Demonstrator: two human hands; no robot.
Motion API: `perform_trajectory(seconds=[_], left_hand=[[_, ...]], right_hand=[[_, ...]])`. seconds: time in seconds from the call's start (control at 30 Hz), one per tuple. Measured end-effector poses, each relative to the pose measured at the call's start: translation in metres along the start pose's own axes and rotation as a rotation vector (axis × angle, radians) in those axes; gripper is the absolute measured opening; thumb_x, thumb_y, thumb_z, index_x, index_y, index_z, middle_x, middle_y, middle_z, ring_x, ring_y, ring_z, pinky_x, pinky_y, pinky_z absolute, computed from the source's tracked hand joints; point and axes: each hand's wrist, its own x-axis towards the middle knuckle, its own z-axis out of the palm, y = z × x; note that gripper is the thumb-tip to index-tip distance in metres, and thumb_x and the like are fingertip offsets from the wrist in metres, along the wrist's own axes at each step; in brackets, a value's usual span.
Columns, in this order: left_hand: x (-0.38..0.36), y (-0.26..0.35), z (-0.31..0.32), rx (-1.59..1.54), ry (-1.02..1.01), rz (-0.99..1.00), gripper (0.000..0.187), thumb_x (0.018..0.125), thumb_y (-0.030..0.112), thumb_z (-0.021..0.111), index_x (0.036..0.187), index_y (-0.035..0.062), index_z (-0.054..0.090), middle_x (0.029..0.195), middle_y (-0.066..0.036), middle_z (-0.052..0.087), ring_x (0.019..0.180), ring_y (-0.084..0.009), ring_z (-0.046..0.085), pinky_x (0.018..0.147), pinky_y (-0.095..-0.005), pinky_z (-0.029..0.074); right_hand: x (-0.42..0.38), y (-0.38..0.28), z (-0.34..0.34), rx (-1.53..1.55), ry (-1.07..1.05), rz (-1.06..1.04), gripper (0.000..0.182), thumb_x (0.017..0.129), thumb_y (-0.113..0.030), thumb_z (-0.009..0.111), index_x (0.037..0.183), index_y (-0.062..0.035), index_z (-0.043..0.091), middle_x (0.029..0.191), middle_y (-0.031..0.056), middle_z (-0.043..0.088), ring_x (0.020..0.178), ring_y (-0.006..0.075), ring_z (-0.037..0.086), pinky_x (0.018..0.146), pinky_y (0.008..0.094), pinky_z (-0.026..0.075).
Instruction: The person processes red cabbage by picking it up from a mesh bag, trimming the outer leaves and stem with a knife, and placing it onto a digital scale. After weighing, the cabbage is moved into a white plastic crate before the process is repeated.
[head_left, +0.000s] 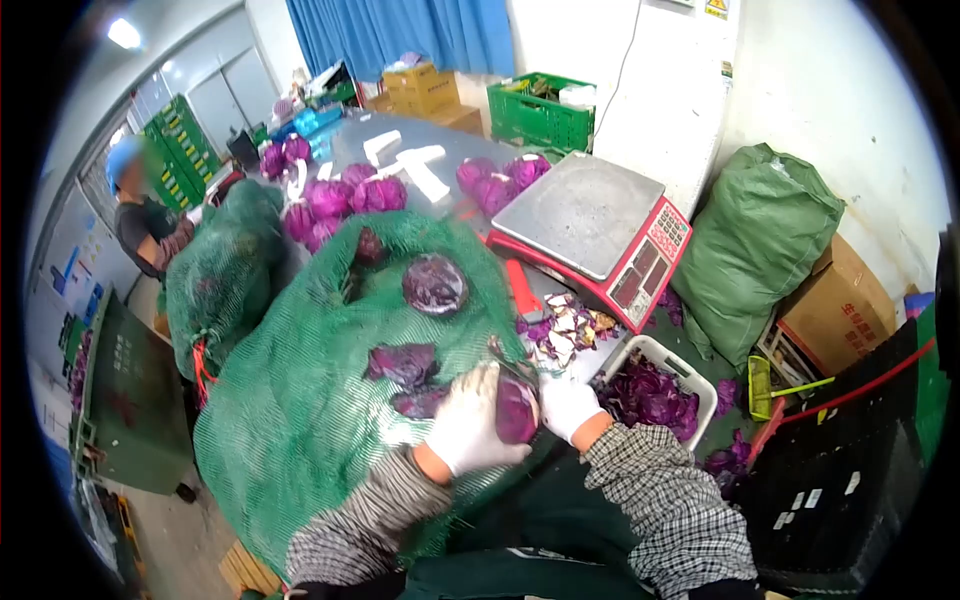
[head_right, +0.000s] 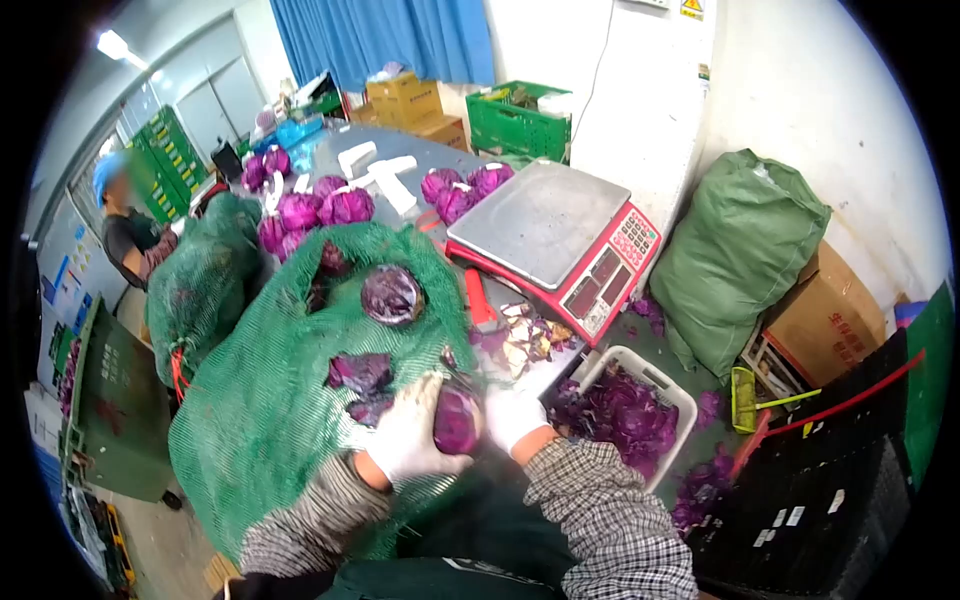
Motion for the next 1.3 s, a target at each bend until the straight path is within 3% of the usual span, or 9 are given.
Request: perform_trajectory(seconds=[0.07, 0.2, 0.4, 0.5, 0.57, 0.77, 1.03, 1.17, 1.3], left_hand=[[-0.014, -0.013, 0.011, -0.138, 0.142, 0.016, 0.114, 0.056, 0.044, 0.083, 0.138, -0.0117, 0.026, 0.137, -0.032, 0.037, 0.128, -0.0435, 0.038, 0.109, -0.0459, 0.034], [-0.050, -0.043, 0.020, -0.387, 0.267, 0.000, 0.126, 0.054, 0.042, 0.089, 0.143, -0.0078, 0.016, 0.141, -0.028, 0.031, 0.131, -0.0423, 0.035, 0.111, -0.0451, 0.031], [-0.068, -0.035, 0.011, -0.200, 0.296, 0.035, 0.132, 0.050, 0.047, 0.090, 0.145, -0.0054, 0.016, 0.142, -0.028, 0.032, 0.132, -0.0423, 0.034, 0.111, -0.0466, 0.030], [-0.064, -0.021, 0.002, -0.121, 0.290, 0.032, 0.128, 0.051, 0.048, 0.089, 0.144, -0.0066, 0.021, 0.140, -0.029, 0.035, 0.130, -0.0435, 0.036, 0.109, -0.0481, 0.032], [-0.059, -0.018, 0.008, -0.094, 0.289, 0.010, 0.127, 0.050, 0.047, 0.089, 0.143, -0.0074, 0.022, 0.140, -0.029, 0.035, 0.129, -0.0435, 0.037, 0.108, -0.0484, 0.033], [-0.056, -0.007, 0.013, -0.095, 0.358, -0.050, 0.109, 0.055, 0.043, 0.086, 0.137, -0.0069, 0.033, 0.136, -0.030, 0.039, 0.125, -0.0463, 0.040, 0.105, -0.0504, 0.036], [-0.048, 0.004, 0.025, -0.057, 0.493, -0.155, 0.105, 0.054, 0.040, 0.085, 0.134, -0.0068, 0.037, 0.133, -0.030, 0.043, 0.122, -0.0471, 0.043, 0.104, -0.0512, 0.037], [-0.051, 0.002, 0.030, -0.067, 0.537, -0.135, 0.107, 0.052, 0.038, 0.087, 0.135, -0.0059, 0.036, 0.135, -0.030, 0.042, 0.123, -0.0459, 0.042, 0.104, -0.0519, 0.036], [-0.074, -0.013, 0.036, -0.152, 0.618, -0.041, 0.112, 0.052, 0.036, 0.089, 0.139, -0.0036, 0.031, 0.138, -0.027, 0.039, 0.127, -0.0434, 0.040, 0.107, -0.0501, 0.034]], right_hand=[[-0.002, -0.004, -0.008, 0.071, 0.016, 0.015, 0.017, 0.086, -0.020, 0.055, 0.092, -0.0038, 0.054, 0.077, 0.0211, 0.063, 0.072, 0.0411, 0.063, 0.063, 0.0498, 0.051], [-0.031, -0.008, -0.004, 0.926, 0.036, 0.081, 0.018, 0.096, -0.015, 0.054, 0.103, 0.0010, 0.054, 0.080, 0.0016, 0.058, 0.064, 0.0045, 0.052, 0.059, 0.0183, 0.043], [-0.061, -0.063, -0.013, 0.933, -0.105, 0.101, 0.055, 0.097, -0.035, 0.049, 0.131, 0.0077, 0.047, 0.128, 0.0247, 0.055, 0.116, 0.0324, 0.056, 0.100, 0.0342, 0.042], [-0.061, -0.064, -0.007, 0.855, -0.046, -0.019, 0.054, 0.099, -0.033, 0.046, 0.137, 0.0054, 0.041, 0.111, 0.0150, 0.059, 0.074, 0.0158, 0.050, 0.069, 0.0252, 0.043], [-0.061, -0.065, -0.011, 0.853, -0.049, -0.059, 0.054, 0.100, -0.032, 0.044, 0.139, 0.0051, 0.038, 0.114, 0.0152, 0.056, 0.076, 0.0165, 0.048, 0.070, 0.0254, 0.041], [-0.062, -0.066, -0.015, 0.780, -0.056, -0.103, 0.055, 0.100, -0.030, 0.035, 0.141, 0.0068, 0.033, 0.139, 0.0274, 0.041, 0.131, 0.0379, 0.040, 0.110, 0.0369, 0.031], [-0.040, -0.067, -0.017, 0.622, -0.015, -0.038, 0.037, 0.099, -0.017, 0.041, 0.127, 0.0065, 0.048, 0.110, 0.0216, 0.062, 0.097, 0.0338, 0.063, 0.085, 0.0349, 0.051], [-0.025, -0.037, 0.008, 0.683, -0.001, 0.030, 0.026, 0.100, -0.021, 0.045, 0.103, 0.0033, 0.052, 0.070, 0.0118, 0.056, 0.051, 0.0180, 0.057, 0.050, 0.0298, 0.048], [-0.028, -0.038, 0.021, 1.045, 0.011, 0.168, 0.025, 0.100, -0.026, 0.044, 0.096, -0.0018, 0.049, 0.062, 0.0058, 0.048, 0.042, 0.0157, 0.051, 0.042, 0.0292, 0.041]])
